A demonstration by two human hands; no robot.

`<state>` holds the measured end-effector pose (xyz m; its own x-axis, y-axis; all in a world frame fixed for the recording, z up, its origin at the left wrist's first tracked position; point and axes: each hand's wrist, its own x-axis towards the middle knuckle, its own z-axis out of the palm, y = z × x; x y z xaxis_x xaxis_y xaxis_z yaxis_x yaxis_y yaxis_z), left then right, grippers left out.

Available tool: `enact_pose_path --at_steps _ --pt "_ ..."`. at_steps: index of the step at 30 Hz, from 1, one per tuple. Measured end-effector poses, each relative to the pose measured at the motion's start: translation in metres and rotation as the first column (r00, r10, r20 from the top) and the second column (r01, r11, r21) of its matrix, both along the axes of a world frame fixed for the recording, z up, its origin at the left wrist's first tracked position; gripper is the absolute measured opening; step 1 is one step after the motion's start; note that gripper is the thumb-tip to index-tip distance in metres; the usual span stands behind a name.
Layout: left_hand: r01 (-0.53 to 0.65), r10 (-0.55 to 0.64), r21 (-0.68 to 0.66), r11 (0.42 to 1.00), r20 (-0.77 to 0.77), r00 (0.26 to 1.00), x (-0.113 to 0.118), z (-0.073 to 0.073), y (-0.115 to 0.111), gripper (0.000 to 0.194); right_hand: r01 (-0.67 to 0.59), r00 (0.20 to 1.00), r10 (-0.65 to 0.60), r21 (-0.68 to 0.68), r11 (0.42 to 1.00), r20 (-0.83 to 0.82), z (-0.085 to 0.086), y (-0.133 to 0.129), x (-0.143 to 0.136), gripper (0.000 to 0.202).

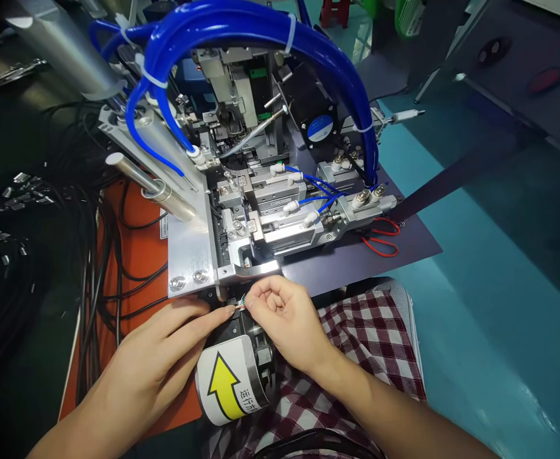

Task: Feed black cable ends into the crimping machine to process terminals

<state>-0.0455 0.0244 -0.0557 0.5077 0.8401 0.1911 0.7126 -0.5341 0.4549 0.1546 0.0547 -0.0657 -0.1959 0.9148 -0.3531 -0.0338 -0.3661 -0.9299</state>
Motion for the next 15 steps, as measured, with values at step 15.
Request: enact_pose_path --at_steps 15 --pt "0.015 -0.015 0.011 1.0 0.029 0.999 0.0018 -0.0002 0.002 0.037 0.033 0.996 -0.032 0.013 0.999 -0.081 -0.0022 -0.0042 -0.0042 0.017"
